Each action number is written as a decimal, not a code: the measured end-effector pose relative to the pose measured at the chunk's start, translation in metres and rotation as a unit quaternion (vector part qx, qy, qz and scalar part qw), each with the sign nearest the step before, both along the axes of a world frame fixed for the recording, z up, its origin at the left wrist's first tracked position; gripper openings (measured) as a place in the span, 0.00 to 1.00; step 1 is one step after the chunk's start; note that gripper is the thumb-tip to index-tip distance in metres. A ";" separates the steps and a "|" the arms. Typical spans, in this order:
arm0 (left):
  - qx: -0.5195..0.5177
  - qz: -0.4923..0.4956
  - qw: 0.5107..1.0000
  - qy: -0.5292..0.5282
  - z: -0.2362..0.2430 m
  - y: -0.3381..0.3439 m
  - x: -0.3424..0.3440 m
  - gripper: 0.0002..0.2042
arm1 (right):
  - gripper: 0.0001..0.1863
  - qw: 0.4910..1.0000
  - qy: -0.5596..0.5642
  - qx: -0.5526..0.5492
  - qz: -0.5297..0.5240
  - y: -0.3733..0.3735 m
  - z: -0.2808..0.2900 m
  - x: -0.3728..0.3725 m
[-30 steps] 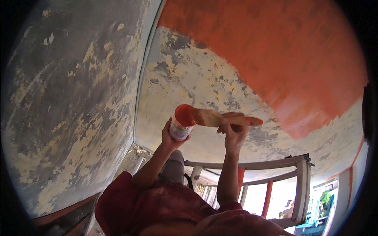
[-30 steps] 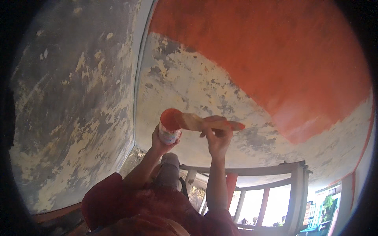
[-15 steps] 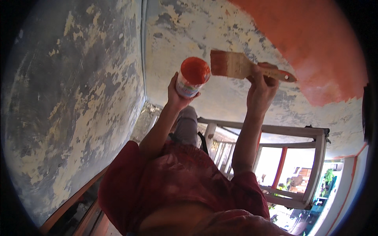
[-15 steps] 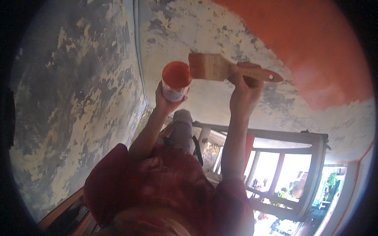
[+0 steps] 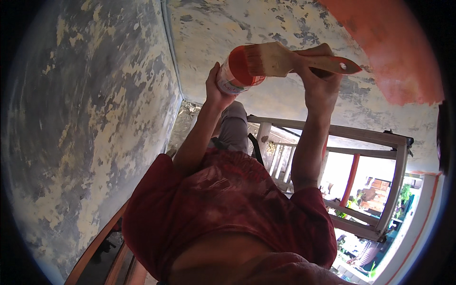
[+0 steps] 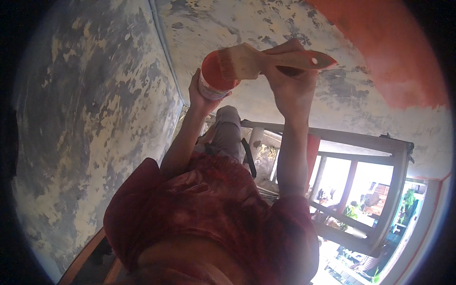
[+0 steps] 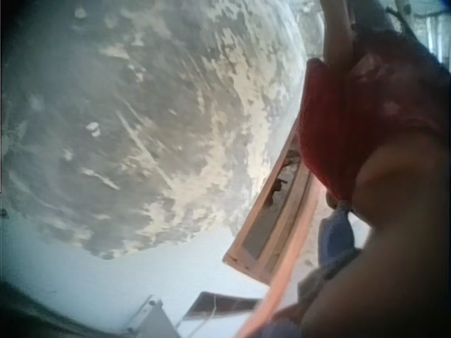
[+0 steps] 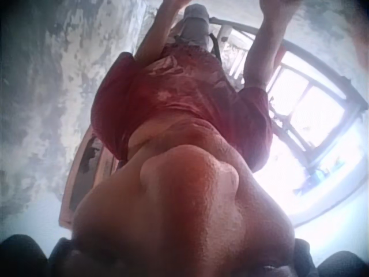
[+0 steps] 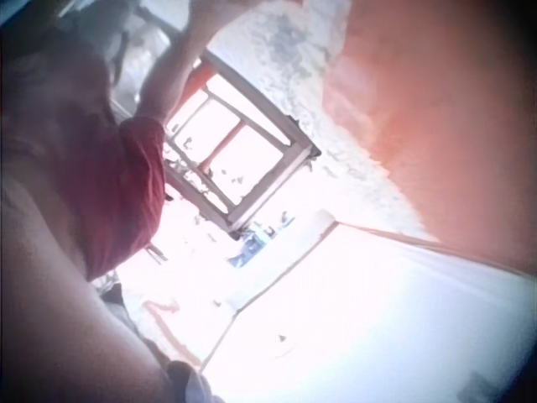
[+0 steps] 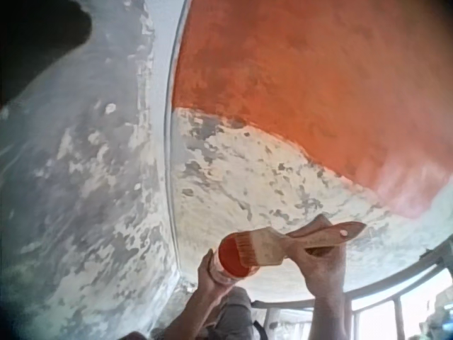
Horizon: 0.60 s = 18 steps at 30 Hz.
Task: The person paints a ceiling with orange paint using a brush and a small container. They repeatedly dip the brush into the container and apply paint to the ceiling surface while standing on a ladder.
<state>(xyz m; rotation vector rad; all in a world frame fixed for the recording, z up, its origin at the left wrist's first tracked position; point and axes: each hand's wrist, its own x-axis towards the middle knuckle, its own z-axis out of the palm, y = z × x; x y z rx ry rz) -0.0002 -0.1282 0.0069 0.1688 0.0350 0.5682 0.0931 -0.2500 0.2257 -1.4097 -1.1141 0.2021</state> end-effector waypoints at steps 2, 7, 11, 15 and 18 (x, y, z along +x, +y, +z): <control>0.013 -0.002 1.000 -0.001 -0.001 0.000 0.001 0.30 | 0.06 1.000 -0.009 -0.016 0.020 0.002 -0.007 0.003; 0.032 -0.004 0.999 -0.001 0.003 -0.004 0.004 0.32 | 0.06 0.991 -0.065 -0.117 -0.001 0.009 -0.014 -0.008; 0.037 -0.010 0.999 0.007 0.000 -0.005 0.005 0.31 | 0.07 0.981 -0.114 -0.157 -0.006 0.013 -0.019 -0.011; 0.026 -0.004 1.000 0.011 0.000 -0.007 0.004 0.31 | 0.08 0.977 -0.137 -0.163 -0.029 0.015 -0.023 -0.012; -0.005 -0.007 1.000 -0.006 0.002 -0.008 0.001 0.30 | 0.09 0.974 -0.147 -0.169 -0.036 0.015 -0.023 -0.015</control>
